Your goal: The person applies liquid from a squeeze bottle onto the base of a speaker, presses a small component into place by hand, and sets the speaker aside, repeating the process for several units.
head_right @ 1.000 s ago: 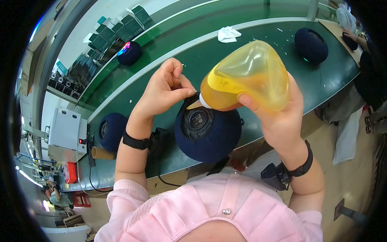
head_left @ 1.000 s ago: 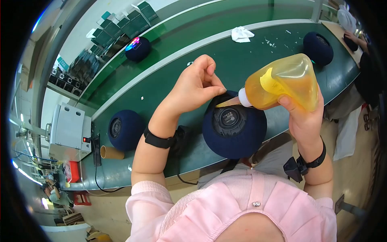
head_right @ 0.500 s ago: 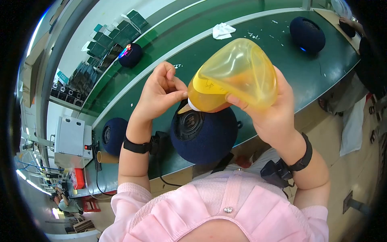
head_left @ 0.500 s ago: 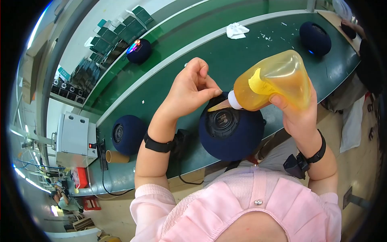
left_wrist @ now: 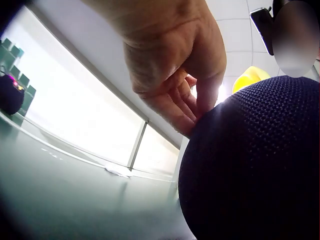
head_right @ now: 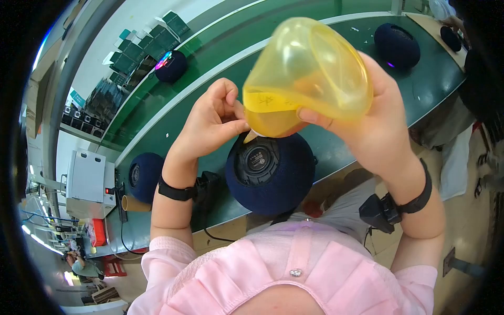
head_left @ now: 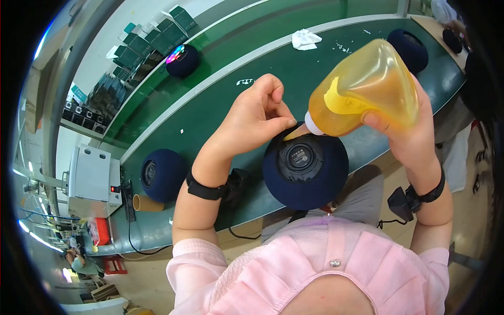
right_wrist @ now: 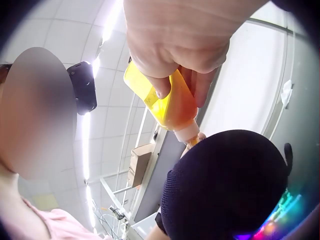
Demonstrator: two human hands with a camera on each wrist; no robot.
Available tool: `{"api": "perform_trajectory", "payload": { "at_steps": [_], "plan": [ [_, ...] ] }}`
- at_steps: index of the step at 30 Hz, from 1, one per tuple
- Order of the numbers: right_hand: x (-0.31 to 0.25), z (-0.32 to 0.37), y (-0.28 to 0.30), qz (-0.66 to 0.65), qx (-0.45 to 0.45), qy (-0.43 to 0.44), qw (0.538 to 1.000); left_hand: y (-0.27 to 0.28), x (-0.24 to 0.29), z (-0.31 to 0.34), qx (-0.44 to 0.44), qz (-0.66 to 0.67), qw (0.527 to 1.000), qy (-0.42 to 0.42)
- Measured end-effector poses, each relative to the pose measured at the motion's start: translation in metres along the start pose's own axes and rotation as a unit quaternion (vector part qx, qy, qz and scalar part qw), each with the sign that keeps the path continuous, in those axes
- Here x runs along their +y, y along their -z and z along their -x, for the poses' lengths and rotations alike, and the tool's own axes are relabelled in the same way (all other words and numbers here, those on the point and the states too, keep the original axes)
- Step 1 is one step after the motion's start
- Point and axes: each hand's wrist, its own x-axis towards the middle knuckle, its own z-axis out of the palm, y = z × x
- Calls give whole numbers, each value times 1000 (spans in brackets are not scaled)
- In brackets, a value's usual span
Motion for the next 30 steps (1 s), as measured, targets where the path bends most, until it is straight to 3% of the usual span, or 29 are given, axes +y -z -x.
{"api": "perform_trajectory", "payload": {
  "at_steps": [2,5,7,8,10,12,13,14,15,17,19,21,24,26,27,30],
  "plan": [
    [-11,-13,4,30,-37,-14,999,-2,-2,-5,5,-13,1000,-5],
    [-31,-32,0,128,-114,52,984,-4,-3,-9,-4,-59,998,-36],
    [-40,-41,-3,188,-143,17,971,-7,0,-11,12,-99,990,-100],
    [-40,-47,-7,188,-147,42,970,-11,0,-15,13,-97,990,-102],
    [-48,-59,-18,225,-190,61,954,-21,2,-20,73,-90,970,-212],
    [-68,-69,-28,261,-231,79,934,-20,18,-19,41,-74,976,-199],
    [-84,-75,-31,251,-292,58,921,-18,23,-18,8,-60,981,-182],
    [-94,-78,-35,240,-353,37,904,-14,18,-16,-19,-86,992,-88],
    [-95,-78,-41,241,-352,37,904,-13,14,-14,-19,-86,992,-89],
    [-99,-75,-51,350,-357,96,861,-14,8,-9,23,-78,977,-199],
    [-101,-84,-52,331,-375,71,863,-11,-2,-8,21,-97,975,-196],
    [-98,-86,-56,311,-393,48,864,-9,-5,-5,56,-186,947,-257],
    [-95,-80,-66,375,-348,114,852,-5,-9,-6,65,-230,935,-260],
    [-114,-81,-70,354,-381,25,854,-6,-7,-3,93,-287,911,-280],
    [-109,-83,-67,354,-382,25,853,-7,-7,-2,119,-343,883,-298],
    [-97,-89,-58,290,-445,96,842,-10,-9,0,120,-301,900,-292]
  ]
}}
